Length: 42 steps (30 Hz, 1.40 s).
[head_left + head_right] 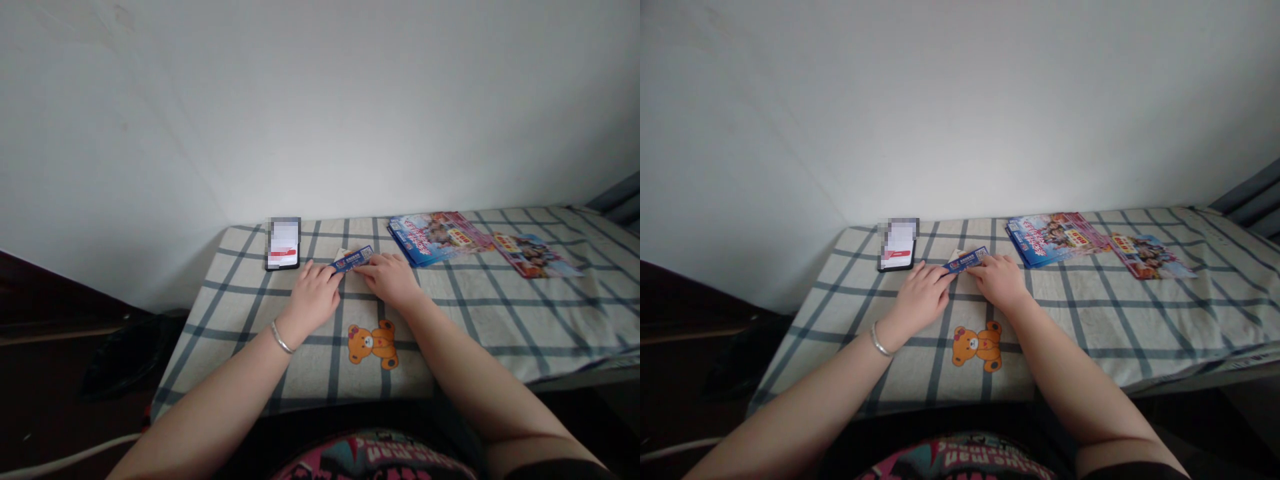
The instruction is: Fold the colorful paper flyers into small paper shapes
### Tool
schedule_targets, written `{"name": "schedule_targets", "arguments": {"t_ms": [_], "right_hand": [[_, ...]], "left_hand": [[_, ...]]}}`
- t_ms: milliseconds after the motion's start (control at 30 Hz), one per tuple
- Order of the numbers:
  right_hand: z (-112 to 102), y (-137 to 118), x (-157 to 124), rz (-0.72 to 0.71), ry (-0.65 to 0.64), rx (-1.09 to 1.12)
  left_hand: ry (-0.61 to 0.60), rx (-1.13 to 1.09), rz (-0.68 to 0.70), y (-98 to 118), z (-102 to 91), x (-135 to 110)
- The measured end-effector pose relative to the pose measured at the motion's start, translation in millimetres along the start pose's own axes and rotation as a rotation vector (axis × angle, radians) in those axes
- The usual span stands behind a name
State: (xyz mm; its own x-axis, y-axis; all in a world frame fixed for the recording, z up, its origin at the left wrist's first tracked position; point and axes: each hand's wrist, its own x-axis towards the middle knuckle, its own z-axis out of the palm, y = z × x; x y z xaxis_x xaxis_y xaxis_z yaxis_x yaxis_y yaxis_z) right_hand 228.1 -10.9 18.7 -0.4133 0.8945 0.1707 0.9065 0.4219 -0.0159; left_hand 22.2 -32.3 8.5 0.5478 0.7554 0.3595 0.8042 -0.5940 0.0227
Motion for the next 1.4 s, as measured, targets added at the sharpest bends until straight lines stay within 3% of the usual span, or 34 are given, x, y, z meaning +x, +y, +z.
{"name": "schedule_targets", "arguments": {"t_ms": [400,667,967,1133,1400], "right_hand": [[-3.7,17.0,1.6,0.174,0.000,-0.015],[1.0,40.4,1.2,0.301,0.000,0.013],[18.1,36.5,7.0,0.263,0.137,0.136],[24.7,39.5,7.8,0.232,0.179,0.191],[29.4,44.4,7.3,0.183,0.198,0.292]], "left_hand": [[-0.018,0.013,-0.013,0.0,-0.4,1.8],[0.030,0.004,-0.011,-0.2,4.4,3.4],[0.005,0.043,-0.024,-4.6,14.4,29.6],[-0.022,0.071,-0.106,-1.7,20.2,49.4],[0.092,-0.010,-0.160,-6.9,33.4,45.1]]}}
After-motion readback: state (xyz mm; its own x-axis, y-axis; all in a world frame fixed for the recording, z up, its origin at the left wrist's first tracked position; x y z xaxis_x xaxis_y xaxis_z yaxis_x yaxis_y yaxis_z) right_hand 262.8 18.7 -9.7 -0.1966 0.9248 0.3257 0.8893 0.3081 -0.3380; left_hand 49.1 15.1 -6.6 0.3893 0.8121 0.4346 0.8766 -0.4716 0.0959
